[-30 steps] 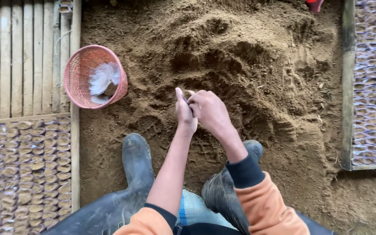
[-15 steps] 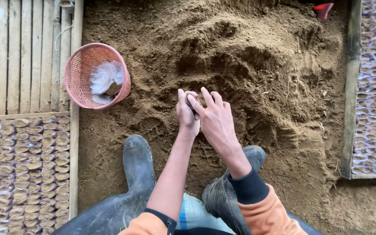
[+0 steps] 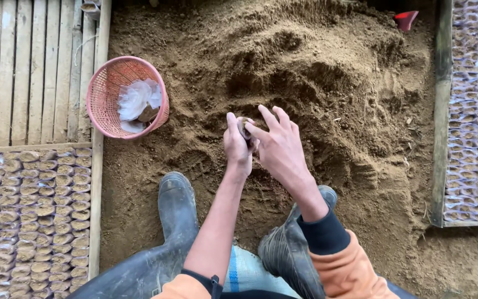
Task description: Planting seeds into small soil-filled containers and arranging them in a tray
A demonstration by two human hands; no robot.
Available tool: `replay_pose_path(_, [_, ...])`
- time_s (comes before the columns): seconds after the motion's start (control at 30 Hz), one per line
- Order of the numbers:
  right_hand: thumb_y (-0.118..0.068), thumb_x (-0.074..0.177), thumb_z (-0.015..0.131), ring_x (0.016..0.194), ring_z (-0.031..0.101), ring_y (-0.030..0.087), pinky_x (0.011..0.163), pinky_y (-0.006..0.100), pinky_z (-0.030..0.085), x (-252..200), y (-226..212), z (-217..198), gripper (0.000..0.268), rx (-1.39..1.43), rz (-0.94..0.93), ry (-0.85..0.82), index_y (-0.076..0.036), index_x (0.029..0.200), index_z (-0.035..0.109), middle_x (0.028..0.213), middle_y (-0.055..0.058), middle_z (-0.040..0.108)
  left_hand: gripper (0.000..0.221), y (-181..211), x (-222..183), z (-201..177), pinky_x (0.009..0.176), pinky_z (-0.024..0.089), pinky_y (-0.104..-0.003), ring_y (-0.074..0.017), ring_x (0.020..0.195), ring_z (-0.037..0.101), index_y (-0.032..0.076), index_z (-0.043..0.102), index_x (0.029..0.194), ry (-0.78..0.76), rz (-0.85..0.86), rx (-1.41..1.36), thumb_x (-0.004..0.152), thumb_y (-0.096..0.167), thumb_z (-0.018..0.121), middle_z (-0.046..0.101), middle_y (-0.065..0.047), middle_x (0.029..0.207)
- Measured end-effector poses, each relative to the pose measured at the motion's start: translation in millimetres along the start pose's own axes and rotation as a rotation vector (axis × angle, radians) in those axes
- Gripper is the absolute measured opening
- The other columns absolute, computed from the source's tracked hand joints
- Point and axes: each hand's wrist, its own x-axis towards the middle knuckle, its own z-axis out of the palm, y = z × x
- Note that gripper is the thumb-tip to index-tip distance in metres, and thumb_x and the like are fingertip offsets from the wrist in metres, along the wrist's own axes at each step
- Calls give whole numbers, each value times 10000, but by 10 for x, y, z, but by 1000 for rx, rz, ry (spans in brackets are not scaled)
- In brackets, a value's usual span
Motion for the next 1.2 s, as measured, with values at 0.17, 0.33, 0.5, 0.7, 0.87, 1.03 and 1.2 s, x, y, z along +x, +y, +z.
replay_pose_path(0.17, [-32, 868, 636, 1375, 460, 399, 974, 505, 495, -21, -44, -75, 395, 130, -16, 210, -221, 1192, 759, 1469, 164, 534, 660, -54, 80, -68, 284, 314, -179, -80, 316, 437, 137, 582, 771, -30, 12, 47, 1082, 614, 248, 483, -7, 470])
replay_pose_path(0.33, [-45, 834, 654, 1349, 494, 402, 975, 514, 482, -51, -110, -6, 357, 69, -94, 236, -209, 1132, 764, 1429, 168, 572, 649, 302, -164, 200, 341, 276, -156, -30, 363, 421, 97, 611, 718, 130, -4, -32, 1049, 599, 367, 450, 33, 473])
replay_pose_path(0.5, [-63, 857, 664, 1331, 518, 334, 976, 448, 472, -75, -111, 27, 206, 44, -111, 255, -176, 1004, 753, 1384, 110, 615, 661, 320, -229, 216, 323, 251, -181, -68, 337, 388, 78, 603, 705, 133, -39, -67, 1026, 624, 416, 414, 4, 429])
replay_pose_path(0.7, [3, 899, 579, 1277, 568, 304, 978, 425, 502, -14, 14, -44, 334, 362, -25, 279, -174, 1136, 733, 1351, 106, 638, 649, 288, -126, 38, 285, 273, -181, -67, 302, 398, 112, 581, 720, 80, -95, -127, 1036, 640, 376, 475, -13, 432])
replay_pose_path(0.87, [-53, 928, 588, 1273, 583, 317, 1043, 459, 487, -27, 351, 526, 427, 506, 200, 161, -139, 1344, 637, 1360, 123, 624, 535, 252, 149, -279, 320, 332, -190, -76, 354, 431, 112, 572, 843, 140, -84, -239, 1038, 594, 445, 528, -20, 514])
replay_pose_path(1.03, [-433, 894, 745, 1327, 474, 460, 1010, 522, 536, -200, 28, 1161, 822, 33, 151, -83, -30, 1530, 416, 1545, 335, 307, 574, 32, 467, -645, 337, 185, -227, -113, 295, 257, 94, 577, 888, 116, -29, -322, 1049, 606, 372, 335, -45, 422])
replay_pose_path(1.2, [-56, 780, 796, 1149, 609, 352, 988, 425, 546, -196, 447, 1764, 551, 118, 166, 116, -87, 1306, 632, 1263, 206, 572, 582, -41, 517, -721, 342, 169, -227, -108, 292, 238, 98, 586, 874, 114, -55, -341, 1043, 613, 373, 306, -28, 406])
